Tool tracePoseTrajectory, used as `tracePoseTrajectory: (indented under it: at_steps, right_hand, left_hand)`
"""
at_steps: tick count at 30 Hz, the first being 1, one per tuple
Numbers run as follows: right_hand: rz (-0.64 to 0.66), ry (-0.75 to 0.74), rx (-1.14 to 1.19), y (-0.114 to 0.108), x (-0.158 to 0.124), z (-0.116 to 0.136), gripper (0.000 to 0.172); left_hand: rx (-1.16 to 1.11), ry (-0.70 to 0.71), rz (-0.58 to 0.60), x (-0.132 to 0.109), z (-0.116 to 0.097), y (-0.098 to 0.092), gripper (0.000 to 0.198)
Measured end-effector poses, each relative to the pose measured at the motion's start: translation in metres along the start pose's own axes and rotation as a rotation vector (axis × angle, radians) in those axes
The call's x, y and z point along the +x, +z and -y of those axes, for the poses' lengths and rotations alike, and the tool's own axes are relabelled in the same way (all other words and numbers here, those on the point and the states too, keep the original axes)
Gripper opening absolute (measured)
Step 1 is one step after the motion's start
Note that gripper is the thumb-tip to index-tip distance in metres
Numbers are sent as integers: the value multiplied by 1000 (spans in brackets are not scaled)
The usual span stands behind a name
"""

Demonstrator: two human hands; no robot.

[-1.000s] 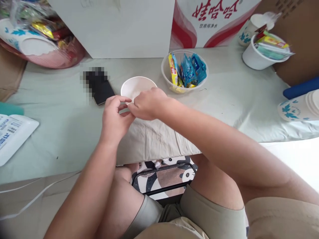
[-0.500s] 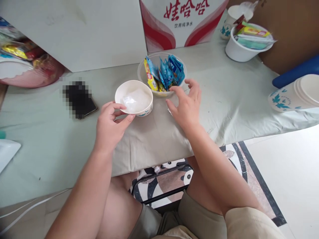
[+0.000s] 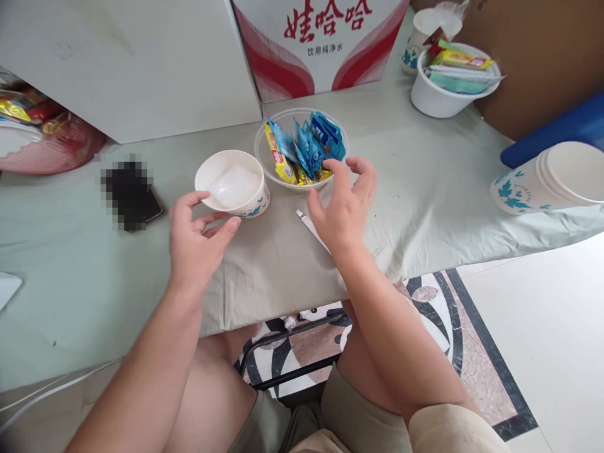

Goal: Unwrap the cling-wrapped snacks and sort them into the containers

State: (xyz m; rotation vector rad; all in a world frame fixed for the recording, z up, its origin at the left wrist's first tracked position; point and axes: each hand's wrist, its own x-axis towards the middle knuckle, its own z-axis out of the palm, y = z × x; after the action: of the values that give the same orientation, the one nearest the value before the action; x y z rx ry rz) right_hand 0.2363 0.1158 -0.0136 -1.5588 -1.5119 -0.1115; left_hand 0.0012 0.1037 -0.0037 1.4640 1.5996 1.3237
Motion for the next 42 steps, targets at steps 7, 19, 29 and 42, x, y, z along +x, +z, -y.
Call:
tracePoseTrajectory:
  at_steps: [7,19,29,42]
  right_hand:
    - [-66,-358,158,-18,-22,32,24]
    - [488,-582,481,-3,-44,137,48]
    - [602,-529,321,179,56,304,14]
    - [752,-359,101,331,103,360,80]
  left_hand:
    - [-129,52,-175,-1,2,-17,37]
    - [-412,-215,-185,10,-10,-96,47]
    - [-799,-422,-364,20,2,-142,57]
    - [-912,-560,-221,20,3,-152,53]
